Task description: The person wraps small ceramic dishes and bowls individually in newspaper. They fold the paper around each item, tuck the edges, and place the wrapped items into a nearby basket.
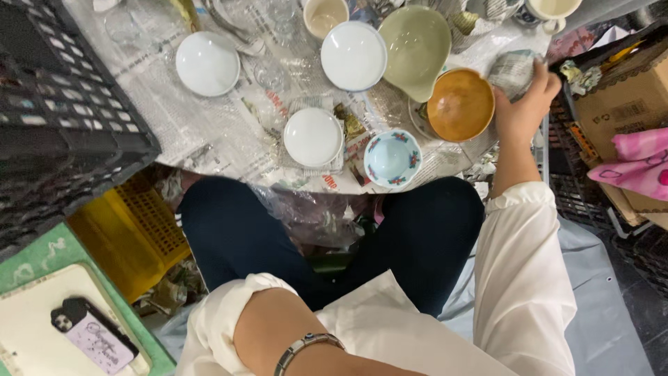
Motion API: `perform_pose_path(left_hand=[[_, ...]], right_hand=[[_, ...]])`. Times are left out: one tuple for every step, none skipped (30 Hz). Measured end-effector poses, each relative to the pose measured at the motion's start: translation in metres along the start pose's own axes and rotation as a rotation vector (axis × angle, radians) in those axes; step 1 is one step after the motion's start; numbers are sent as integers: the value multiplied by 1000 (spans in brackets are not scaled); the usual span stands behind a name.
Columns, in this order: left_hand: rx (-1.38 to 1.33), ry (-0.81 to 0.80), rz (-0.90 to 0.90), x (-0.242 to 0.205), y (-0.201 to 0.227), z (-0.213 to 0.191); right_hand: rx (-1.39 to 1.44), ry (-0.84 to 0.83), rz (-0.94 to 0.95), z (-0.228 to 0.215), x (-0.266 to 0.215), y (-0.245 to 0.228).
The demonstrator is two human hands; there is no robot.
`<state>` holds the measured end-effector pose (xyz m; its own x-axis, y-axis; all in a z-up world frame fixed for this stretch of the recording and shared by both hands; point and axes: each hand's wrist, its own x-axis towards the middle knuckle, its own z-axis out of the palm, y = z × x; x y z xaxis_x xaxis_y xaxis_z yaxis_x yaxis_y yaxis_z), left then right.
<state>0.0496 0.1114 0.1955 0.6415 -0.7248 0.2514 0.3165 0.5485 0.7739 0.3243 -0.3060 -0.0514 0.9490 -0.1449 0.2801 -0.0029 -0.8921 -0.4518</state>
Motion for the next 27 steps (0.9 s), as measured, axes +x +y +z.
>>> perform_pose_path(left_hand=[[-2, 3, -3, -3, 0, 3], [-1, 1, -4, -4, 0, 5], [-1, -4, -7, -5, 1, 7], [-2, -6, -5, -4, 0, 9], [-4, -7, -2, -4, -1, 10], [-2, -13, 2, -3, -2, 11], [-7, -14, 3, -2, -2, 10], [0, -24, 2, -1, 0, 8], [3, -32, -1, 1, 2, 6], [6, -35, -3, 2, 5, 6], [13, -40, -6, 3, 9, 7], [31, -46, -7, 3, 14, 7], [49, -51, -5, 3, 20, 10], [69, -49, -4, 2, 26, 12], [100, -49, 2, -1, 30, 15], [129, -40, 12, -3, 32, 18], [165, -31, 20, -6, 30, 11], [236, -8, 34, -8, 26, -2], [317, 25, 52, -10, 19, -15], [398, 62, 60, -11, 10, -33], [557, 192, 79, -10, -1, -54], [748, 419, 127, -5, -18, -71], [958, 660, 225, -4, -34, -87], [879, 781, 158, -6, -47, -107], [929, 816, 177, -11, -58, -124], [976, 849, 195, -16, -69, -135], [776, 811, 282, -20, -81, -139]], right_hand=[[59, 13, -12, 1, -1, 1], [119, 30, -26, 3, 2, 2], [154, 67, 2, 9, 2, 0], [184, 104, 27, 12, 5, 1], [214, 141, 52, 14, 6, 2], [229, 146, 90, 16, 7, 3], [244, 151, 128, 17, 8, 4], [260, 161, 172, 17, 6, 5], [297, 149, 196, 16, 5, 6], [334, 135, 222, 13, 2, 5], [370, 121, 247, 8, 0, 3], [519, 146, 336, 3, 1, 0], [667, 169, 425, -6, 1, -3], [818, 192, 515, -12, -2, -12], [971, 247, 445, -23, -2, -19], [1117, 295, 372, -38, -4, -26], [1214, 285, 324, -53, -10, -35], [1314, 278, 271, -68, -16, -46], [1360, 214, 220, -79, -27, -61], [1405, 159, 171, -89, -41, -77], [1448, 104, 121, -95, -56, -96], [1415, -6, 103, -95, -75, -117], [1459, -59, 144, -84, -95, -144], [1490, -120, 196, -77, -115, -168], [1813, -416, 254, -73, -141, -190], [1869, -476, 423, -59, -158, -212], [1952, -648, 440, -49, -177, -231]])
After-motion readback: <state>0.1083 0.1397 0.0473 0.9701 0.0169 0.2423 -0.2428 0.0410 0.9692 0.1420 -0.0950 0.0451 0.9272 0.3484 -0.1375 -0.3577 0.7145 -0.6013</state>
